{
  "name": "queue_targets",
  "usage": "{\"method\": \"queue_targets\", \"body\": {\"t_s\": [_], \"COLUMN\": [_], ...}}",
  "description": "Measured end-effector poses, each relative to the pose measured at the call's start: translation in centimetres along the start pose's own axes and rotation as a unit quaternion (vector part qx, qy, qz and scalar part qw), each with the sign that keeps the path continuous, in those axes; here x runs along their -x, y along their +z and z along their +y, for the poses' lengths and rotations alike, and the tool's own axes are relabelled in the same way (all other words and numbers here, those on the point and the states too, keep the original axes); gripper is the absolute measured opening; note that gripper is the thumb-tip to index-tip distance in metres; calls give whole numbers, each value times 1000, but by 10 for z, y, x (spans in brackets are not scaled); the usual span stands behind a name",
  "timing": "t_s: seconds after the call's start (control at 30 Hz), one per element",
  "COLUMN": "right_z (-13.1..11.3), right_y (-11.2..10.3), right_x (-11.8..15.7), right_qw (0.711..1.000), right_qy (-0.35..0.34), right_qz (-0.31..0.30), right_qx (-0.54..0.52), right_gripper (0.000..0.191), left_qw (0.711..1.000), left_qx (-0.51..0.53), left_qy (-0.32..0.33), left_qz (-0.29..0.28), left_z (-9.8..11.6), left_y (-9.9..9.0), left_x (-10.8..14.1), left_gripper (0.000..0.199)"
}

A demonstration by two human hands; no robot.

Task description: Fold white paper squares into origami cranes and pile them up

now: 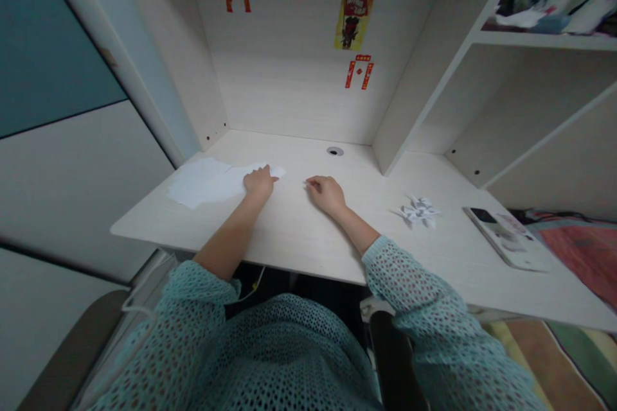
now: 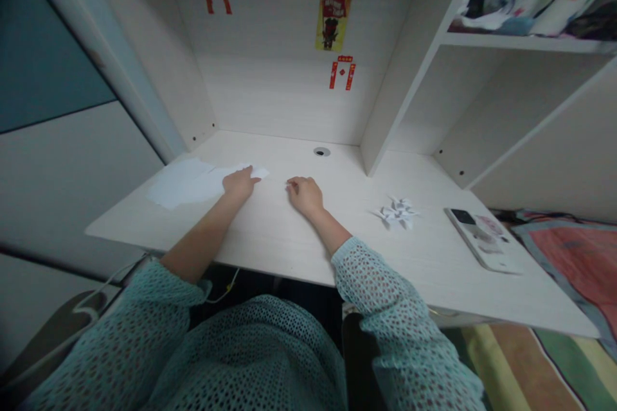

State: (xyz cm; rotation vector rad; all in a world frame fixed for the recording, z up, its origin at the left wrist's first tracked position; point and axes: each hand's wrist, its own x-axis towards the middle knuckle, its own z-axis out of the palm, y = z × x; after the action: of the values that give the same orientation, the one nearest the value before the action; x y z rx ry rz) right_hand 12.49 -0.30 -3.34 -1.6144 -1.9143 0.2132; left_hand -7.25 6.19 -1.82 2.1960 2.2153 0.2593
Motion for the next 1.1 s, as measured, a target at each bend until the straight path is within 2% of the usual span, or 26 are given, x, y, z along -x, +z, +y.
{"method": "queue_targets", "body": {"t_s": [0.4,0.53,0.57,0.63,0.73,0.8,0.87,1.03,1.1], "right_z": [1,2,2,3,5,8,11,18,20], "right_y": [0,1,2,2,3,3,3,5,6], "right_x": [-1,-1,-1,-2,-6,-10,-15,-19,-19], "right_qw": [1000,1000,1000,1000,995,982,961,902,887], "right_qy": [-4,-7,-8,-6,23,57,88,157,161], "right_qz": [-2,1,3,10,40,69,90,67,71], "right_qx": [-8,-5,-7,-21,-89,-166,-248,-396,-427], "right_gripper": [27,27,27,26,29,35,40,51,50], "left_qw": [997,995,995,989,965,944,928,926,926], "left_qx": [-31,-2,13,44,76,92,98,111,122], "left_qy": [-23,-25,-14,50,199,284,336,344,342], "left_qz": [73,94,101,129,152,142,127,110,107], "left_z": [-14,-15,-13,-5,15,29,39,43,42], "left_y": [-3,-6,-8,-12,-17,-17,-17,-15,-16], "left_x": [-6,-4,-2,4,20,30,38,44,44], "left_gripper": [38,38,39,41,44,46,50,59,62]}}
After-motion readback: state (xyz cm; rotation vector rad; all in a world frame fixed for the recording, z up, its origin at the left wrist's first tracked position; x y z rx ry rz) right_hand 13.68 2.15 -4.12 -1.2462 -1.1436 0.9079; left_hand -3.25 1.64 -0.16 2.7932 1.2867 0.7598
